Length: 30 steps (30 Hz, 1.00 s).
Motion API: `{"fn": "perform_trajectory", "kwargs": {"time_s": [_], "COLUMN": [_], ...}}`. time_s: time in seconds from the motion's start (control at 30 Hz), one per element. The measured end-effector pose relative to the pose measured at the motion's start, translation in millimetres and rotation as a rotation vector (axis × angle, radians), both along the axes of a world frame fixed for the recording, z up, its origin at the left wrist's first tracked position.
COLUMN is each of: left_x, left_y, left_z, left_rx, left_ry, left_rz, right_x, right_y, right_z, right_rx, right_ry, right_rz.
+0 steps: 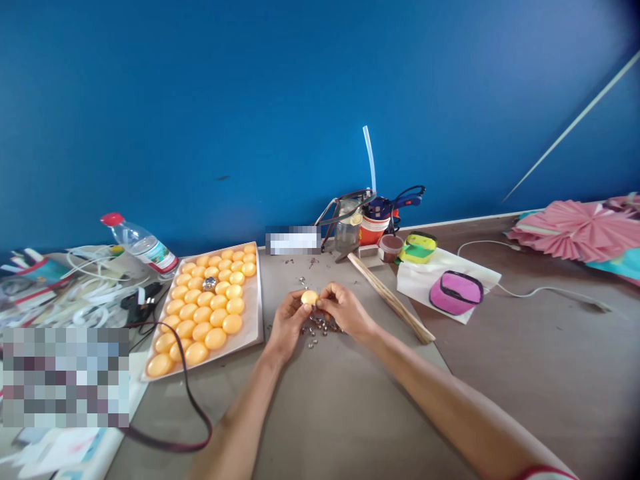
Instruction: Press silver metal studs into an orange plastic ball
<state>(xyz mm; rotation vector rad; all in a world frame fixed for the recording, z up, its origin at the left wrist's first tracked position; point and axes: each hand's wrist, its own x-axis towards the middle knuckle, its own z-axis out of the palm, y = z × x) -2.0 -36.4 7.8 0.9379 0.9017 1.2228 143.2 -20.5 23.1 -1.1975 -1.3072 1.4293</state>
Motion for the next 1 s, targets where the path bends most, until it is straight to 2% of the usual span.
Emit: {"fn": "perform_trajectory", "kwargs": {"time_s": [0.17,0.23,0.33,0.43,0.57,0.8,1.0], "left_x": [0.6,-1.0,-3.3,-4.3,-5.2,-7.5,-8.5], "left_y": [1.3,2.2,2.6,2.5,3.3,6.5,6.5], "left_z": [6.6,7.4,7.3,7.5,9.1,6.3,4.0], "left_rx": [-0.023,-0.046,-0.081,-0.096,-0.101,-0.076,-0.074], "left_ry": [-0.153,-0.177,-0.231,-0.299,-0.346,-0.319,-0.290], "left_rz": [-0.043,-0.040,-0.058,-0.057,-0.048,-0.028,-0.037], "right_x": [7.4,13.1,21.8,27.6,31.1,27.3,23.6], "right_y": [6.2,10.4,17.6,23.6,25.9,17.6,13.0], "right_z": [-1.4,-1.4,-4.6,-13.5,-25.2,-20.9,-17.0], "right_rx": [0.041,0.066,0.154,0.359,0.531,0.534,0.553], "right_ry": [0.219,0.198,-0.054,-0.326,-0.541,-0.905,-0.972], "right_rz": [0.072,0.072,-0.011,-0.094,-0.054,0.131,0.176]}}
